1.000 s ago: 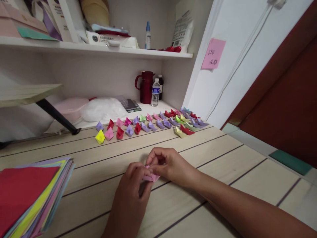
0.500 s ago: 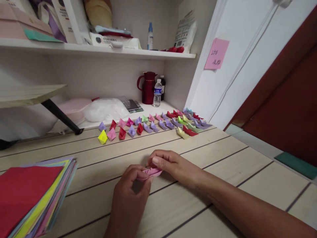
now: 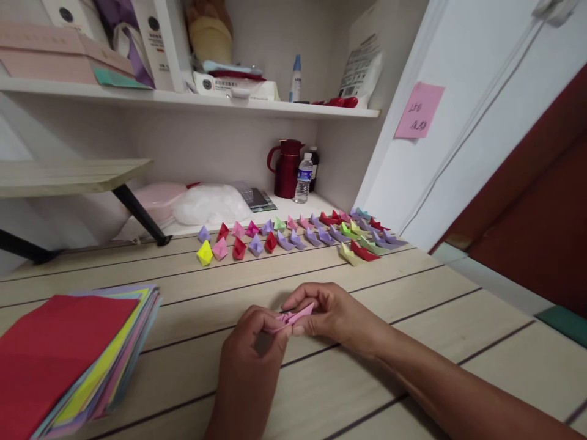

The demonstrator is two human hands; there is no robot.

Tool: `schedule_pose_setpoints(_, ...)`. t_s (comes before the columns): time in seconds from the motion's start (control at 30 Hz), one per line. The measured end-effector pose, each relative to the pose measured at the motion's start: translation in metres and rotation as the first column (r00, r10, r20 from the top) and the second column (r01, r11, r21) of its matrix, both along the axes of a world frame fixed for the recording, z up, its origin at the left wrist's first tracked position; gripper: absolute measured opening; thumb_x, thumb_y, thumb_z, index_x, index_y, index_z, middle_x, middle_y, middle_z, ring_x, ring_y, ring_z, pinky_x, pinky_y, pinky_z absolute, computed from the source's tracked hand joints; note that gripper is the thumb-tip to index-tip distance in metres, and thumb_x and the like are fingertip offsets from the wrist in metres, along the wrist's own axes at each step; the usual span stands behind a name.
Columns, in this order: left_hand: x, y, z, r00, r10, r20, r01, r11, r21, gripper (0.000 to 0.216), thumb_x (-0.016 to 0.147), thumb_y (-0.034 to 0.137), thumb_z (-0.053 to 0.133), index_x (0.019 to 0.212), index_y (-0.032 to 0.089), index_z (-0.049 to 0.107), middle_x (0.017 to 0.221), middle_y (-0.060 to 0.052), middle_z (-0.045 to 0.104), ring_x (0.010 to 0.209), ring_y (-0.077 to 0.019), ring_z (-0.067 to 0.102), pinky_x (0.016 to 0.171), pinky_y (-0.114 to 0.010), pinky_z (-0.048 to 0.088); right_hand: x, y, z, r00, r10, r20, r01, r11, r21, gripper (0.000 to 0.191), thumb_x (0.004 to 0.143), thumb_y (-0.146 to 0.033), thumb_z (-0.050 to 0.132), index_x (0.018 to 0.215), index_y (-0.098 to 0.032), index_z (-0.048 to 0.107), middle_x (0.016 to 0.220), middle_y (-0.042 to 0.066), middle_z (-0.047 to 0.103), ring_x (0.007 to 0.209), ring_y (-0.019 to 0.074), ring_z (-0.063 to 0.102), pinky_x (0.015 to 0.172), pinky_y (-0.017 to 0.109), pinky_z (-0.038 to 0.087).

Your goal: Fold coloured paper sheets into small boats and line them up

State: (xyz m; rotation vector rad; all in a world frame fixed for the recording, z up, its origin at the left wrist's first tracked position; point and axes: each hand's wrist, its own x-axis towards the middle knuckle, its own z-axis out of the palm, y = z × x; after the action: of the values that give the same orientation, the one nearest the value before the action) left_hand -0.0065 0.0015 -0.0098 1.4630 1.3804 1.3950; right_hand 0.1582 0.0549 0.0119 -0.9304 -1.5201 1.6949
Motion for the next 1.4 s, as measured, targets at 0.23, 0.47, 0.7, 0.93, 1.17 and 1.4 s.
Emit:
schedule_pose_setpoints(0.23, 0.003, -0.003, 0.003, 0.998, 0.034, 0.054, -0.027, 0.992, -0.124, 0.010, 0.076, 0.032, 0.067, 0.075, 0.024, 0.061, 0.068, 0.005, 0.062, 0.067, -0.0142, 0.059, 0.064, -0.026, 0.042, -0.001, 0.000, 0.003, 0.999, -0.031, 0.013, 0.031, 0.999, -0.016, 0.033, 0.064, -0.031, 0.086, 0.086, -0.013, 0.069, 0.071, 0.001, 0.069, 0.064, 0.0118, 0.059, 0.062, 0.023, 0.041)
schedule_pose_setpoints(0.47, 0.006, -0.001, 0.007, 0.971, 0.030, 0.236, 0.010, 0.986, -0.168, 0.032, 0.077, 0.034, 0.067, 0.105, 0.024, 0.055, 0.065, 0.009, 0.058, 0.051, -0.0110, 0.059, 0.055, -0.024, 0.043, -0.002, -0.002, 0.000, 0.999, -0.039, -0.019, 0.038, 0.997, -0.065, 0.039, 0.063, -0.033, 0.088, 0.091, -0.015, 0.067, 0.064, -0.002, 0.067, 0.059, 0.0110, 0.058, 0.058, 0.022, 0.040)
schedule_pose_setpoints(0.7, -0.008, 0.000, 0.016, 0.979, 0.070, 0.190, -0.018, 0.965, -0.262, 0.044, 0.084, 0.053, 0.055, 0.115, 0.021, 0.057, 0.061, 0.007, 0.060, 0.049, -0.0136, 0.055, 0.053, -0.027, 0.045, -0.007, -0.008, 0.003, 0.995, -0.015, -0.097, -0.004, 0.982, -0.191, 0.045, 0.058, -0.027, 0.090, 0.094, -0.012, 0.067, 0.064, 0.002, 0.072, 0.060, 0.0148, 0.068, 0.062, 0.025, 0.051)
schedule_pose_setpoints(0.93, -0.011, 0.000, 0.020, 0.986, 0.051, 0.157, -0.016, 0.976, -0.217, 0.041, 0.090, 0.056, 0.043, 0.101, 0.020, 0.060, 0.071, 0.002, 0.068, 0.069, -0.0176, 0.064, 0.077, -0.032, 0.047, -0.001, 0.000, 0.010, 0.961, -0.156, -0.228, 0.063, 0.928, -0.368, 0.053, 0.059, -0.020, 0.090, 0.103, -0.011, 0.064, 0.083, 0.008, 0.076, 0.062, 0.0141, 0.071, 0.070, 0.029, 0.058)
schedule_pose_setpoints(1.17, -0.011, 0.005, 0.017, 0.973, -0.114, 0.201, 0.163, 0.955, -0.247, 0.043, 0.079, 0.055, 0.062, 0.056, 0.019, 0.059, 0.052, 0.003, 0.057, 0.047, -0.0101, 0.050, 0.052, -0.023, 0.038, -0.005, -0.003, 0.011, 0.971, -0.184, -0.150, 0.129, 0.939, -0.318, 0.057, 0.058, -0.025, 0.091, 0.106, -0.013, 0.063, 0.073, 0.004, 0.074, 0.062, 0.0157, 0.070, 0.069, 0.030, 0.056)
schedule_pose_setpoints(1.4, -0.006, 0.003, 0.017, 0.974, 0.000, 0.227, 0.071, 0.950, -0.305, 0.027, 0.073, 0.044, 0.069, 0.071, 0.017, 0.068, 0.046, 0.007, 0.049, 0.040, -0.0072, 0.039, 0.044, -0.020, 0.028, -0.004, -0.007, 0.006, 0.979, -0.197, 0.050, 0.191, 0.975, 0.114, 0.039, 0.071, -0.037, 0.082, 0.101, -0.017, 0.067, 0.061, -0.004, 0.063, 0.053, 0.0096, 0.052, 0.050, 0.021, 0.034)
